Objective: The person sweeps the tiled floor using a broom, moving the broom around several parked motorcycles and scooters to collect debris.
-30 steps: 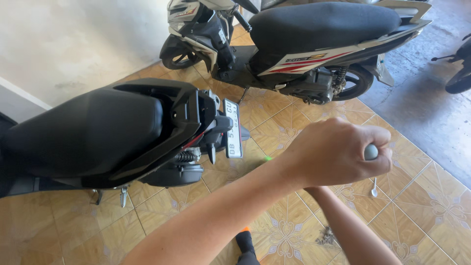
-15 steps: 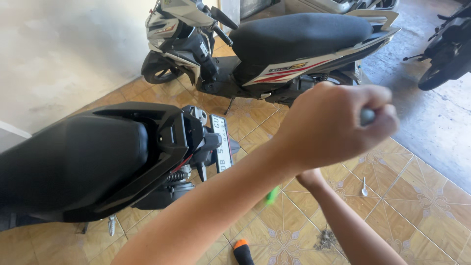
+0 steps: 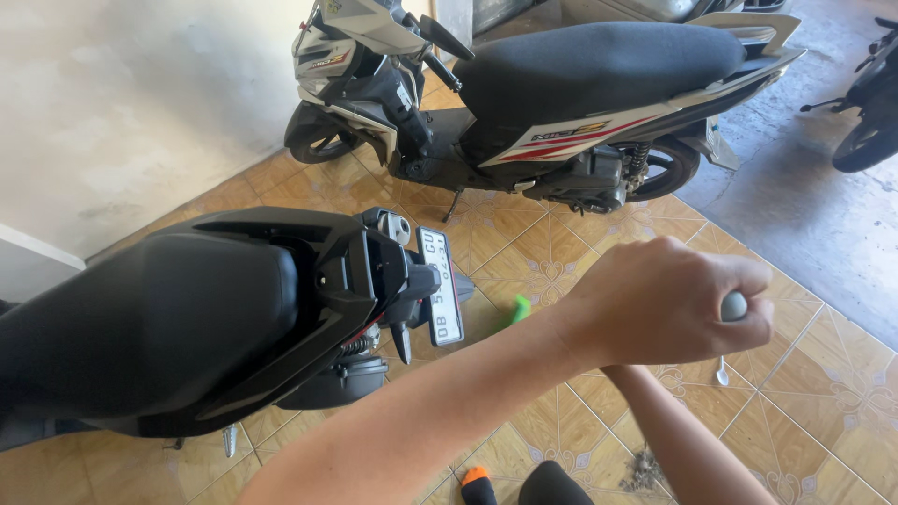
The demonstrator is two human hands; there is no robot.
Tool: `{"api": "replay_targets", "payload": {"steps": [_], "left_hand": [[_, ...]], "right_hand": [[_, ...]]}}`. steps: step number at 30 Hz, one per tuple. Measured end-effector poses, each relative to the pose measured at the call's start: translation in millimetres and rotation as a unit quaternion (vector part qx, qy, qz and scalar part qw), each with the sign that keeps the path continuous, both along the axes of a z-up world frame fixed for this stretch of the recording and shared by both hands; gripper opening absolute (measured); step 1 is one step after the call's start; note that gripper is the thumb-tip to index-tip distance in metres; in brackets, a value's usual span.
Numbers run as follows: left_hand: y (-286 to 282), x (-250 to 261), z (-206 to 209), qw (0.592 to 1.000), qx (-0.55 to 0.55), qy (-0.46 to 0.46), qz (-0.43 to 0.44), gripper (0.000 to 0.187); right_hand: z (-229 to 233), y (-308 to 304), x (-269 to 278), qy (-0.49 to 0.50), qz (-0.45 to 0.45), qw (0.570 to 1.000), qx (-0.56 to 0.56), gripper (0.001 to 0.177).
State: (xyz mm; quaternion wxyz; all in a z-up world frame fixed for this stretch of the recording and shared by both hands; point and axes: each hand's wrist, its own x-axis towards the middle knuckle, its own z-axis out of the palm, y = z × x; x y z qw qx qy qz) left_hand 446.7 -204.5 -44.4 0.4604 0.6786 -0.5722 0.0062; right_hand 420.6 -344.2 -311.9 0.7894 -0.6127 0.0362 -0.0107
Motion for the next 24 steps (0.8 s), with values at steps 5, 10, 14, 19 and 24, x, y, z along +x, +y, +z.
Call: {"api": "replay_targets", "payload": {"steps": [5, 10, 14, 19, 24], "left_hand": [[-9.5, 32.8, -5.0, 0.992, 0.01, 0.11, -0.052, 0.027], [-0.5, 76.3, 19.8, 0.988, -0.017, 0.149, 0.028, 0.027], [-12.8, 101.8, 55.5, 0.994, -0.093, 0.046, 0.042, 0.025], [-59.3, 142.3, 43.1, 0.998, -0.046, -0.01, 0.05, 0.02], [-83.4, 182.7, -25.2, 0.995, 0.053, -0.025, 0.079, 0.016]], "right_hand": [[0.1, -36.4, -9.4, -0.05, -0.077, 0.976, -0.2, 0.047], [25.2, -45.8, 30.0, 0.087, -0.133, 0.862, -0.481, 0.041], [44.2, -29.3, 105.6, -0.017, -0.177, 0.909, -0.376, 0.039], [50.2, -0.1, 201.3, -0.021, -0.141, 0.913, -0.383, 0.031], [39.9, -6.0, 234.9, -0.021, -0.046, 0.917, -0.396, 0.028]]}}
